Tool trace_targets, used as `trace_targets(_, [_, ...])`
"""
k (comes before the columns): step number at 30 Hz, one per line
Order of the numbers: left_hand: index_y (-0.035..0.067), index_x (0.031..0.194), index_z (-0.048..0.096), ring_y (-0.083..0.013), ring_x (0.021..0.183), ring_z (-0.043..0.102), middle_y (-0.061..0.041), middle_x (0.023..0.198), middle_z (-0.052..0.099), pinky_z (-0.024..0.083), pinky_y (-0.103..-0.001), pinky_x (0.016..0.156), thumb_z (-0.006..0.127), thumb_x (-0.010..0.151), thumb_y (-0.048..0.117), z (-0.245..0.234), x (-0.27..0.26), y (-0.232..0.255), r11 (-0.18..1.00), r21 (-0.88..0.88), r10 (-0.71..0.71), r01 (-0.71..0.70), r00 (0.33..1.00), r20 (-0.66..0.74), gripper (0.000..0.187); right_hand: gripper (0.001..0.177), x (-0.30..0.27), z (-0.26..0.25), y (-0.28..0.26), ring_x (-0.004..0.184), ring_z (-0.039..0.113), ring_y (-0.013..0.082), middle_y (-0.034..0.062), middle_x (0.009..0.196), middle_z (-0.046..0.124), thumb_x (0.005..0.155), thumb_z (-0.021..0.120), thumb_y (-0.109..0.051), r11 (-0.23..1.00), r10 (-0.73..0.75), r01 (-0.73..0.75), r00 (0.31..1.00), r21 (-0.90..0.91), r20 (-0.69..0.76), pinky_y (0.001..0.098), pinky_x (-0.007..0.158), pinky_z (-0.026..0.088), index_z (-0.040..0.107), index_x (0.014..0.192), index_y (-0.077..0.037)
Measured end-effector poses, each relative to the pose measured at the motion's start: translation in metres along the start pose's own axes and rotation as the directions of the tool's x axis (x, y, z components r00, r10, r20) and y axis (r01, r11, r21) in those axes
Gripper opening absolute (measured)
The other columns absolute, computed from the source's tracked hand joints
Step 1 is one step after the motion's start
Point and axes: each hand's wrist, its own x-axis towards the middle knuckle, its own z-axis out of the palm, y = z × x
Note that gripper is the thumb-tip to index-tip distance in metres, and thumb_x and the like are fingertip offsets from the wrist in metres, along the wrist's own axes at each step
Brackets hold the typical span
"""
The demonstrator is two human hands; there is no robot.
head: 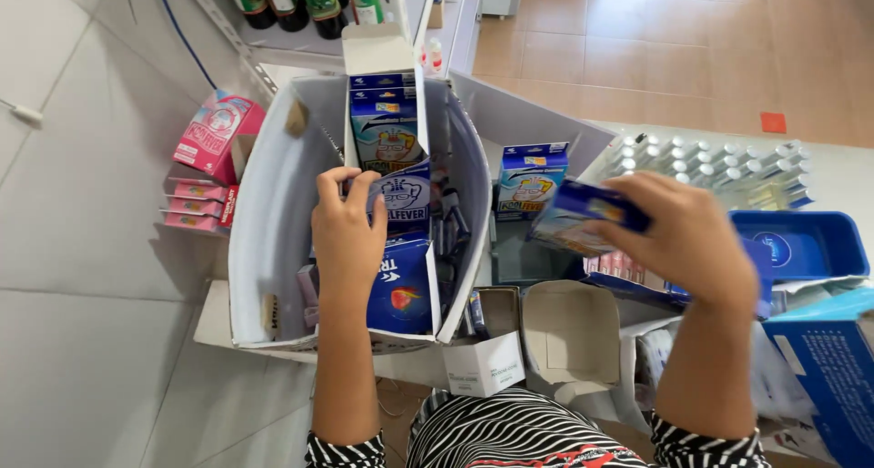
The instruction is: The person organizes small boxes of dental floss and other items from a large white bin into smaller cardboard boxes. They pick up boxes, open them, and place them into designated containers on the floor.
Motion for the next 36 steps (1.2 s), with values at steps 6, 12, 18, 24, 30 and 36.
trace_targets(6, [0.012,0.118,0.069,-0.0333,0.097,0.066,-0.008,0.126,0.054,0.053,-0.046,0.087,0.072,0.094,0.013,0.001,-0.002,-0.001,0.999,-0.024,-0.023,0.023,1.000,0.005,0.025,0.038,0.015,0.097,0.053,0.092,0.070,0.0335,0.0131,0.101,0.073,0.081,0.081,-0.028,0.995,0.017,-0.034,0.983,0.091,0.183,0.0426,0.084,0.054,0.071,0.112,-0.007])
trace_targets(12, [0.011,0.116,0.068,-0.0337,0.099,0.067,-0.010,0.125,0.053,0.054,-0.045,0.085,0.072,0.093,0.012,0.005,-0.002,-0.001,1.000,-0.027,-0.005,0.004,1.000,-0.025,0.023,0.039,0.022,0.159,0.086,0.110,0.062,0.0295,0.0118,0.102,0.073,0.080,0.082,-0.028,0.998,0.022,-0.031,0.983,0.048,0.185,0.0464,0.110,0.035,0.072,0.112,-0.010])
trace_targets(18, [0.009,0.113,0.068,-0.0321,0.099,0.068,-0.011,0.123,0.053,0.055,-0.044,0.085,0.072,0.093,0.011,0.007,-0.001,0.000,0.999,-0.045,0.005,-0.006,1.000,-0.021,0.021,0.047,0.031,0.160,0.085,0.118,0.055,0.0327,0.0061,0.121,0.068,0.080,0.083,-0.026,0.998,-0.064,0.064,0.998,0.003,0.015,0.0468,0.107,0.043,0.067,0.123,-0.014])
trace_targets(24, [0.007,0.113,0.068,-0.0306,0.099,0.068,-0.011,0.123,0.052,0.056,-0.042,0.084,0.072,0.094,0.009,0.009,0.000,0.000,0.998,-0.055,0.022,-0.023,0.999,-0.027,0.019,0.072,0.031,0.143,0.069,0.124,0.042,0.0377,0.0110,0.138,0.050,0.069,0.087,-0.023,0.992,-0.003,0.003,1.000,-0.128,0.004,0.0505,0.108,0.041,0.062,0.136,-0.016])
trace_targets(30, [0.006,0.104,0.071,-0.0313,0.095,0.067,-0.011,0.112,0.055,0.055,-0.043,0.081,0.072,0.092,0.006,0.007,0.000,0.000,0.996,-0.086,0.032,-0.038,0.996,-0.078,0.012,0.055,0.063,0.110,0.001,0.123,0.043,0.0368,0.0128,0.138,0.051,0.086,0.083,-0.025,0.983,-0.075,0.100,0.985,0.155,-0.157,0.0488,0.106,0.043,0.060,0.134,-0.010])
trace_targets(36, [0.007,0.099,0.075,-0.0313,0.088,0.063,-0.009,0.102,0.057,0.050,-0.045,0.076,0.076,0.085,0.006,0.003,-0.007,-0.001,0.993,-0.066,0.092,-0.098,0.991,-0.094,0.014,0.031,0.128,0.121,-0.078,0.121,0.052,0.0365,0.0106,0.129,0.061,0.094,0.076,-0.017,0.890,-0.406,0.440,0.883,0.114,-0.236,0.0462,0.108,0.043,0.066,0.123,-0.009])
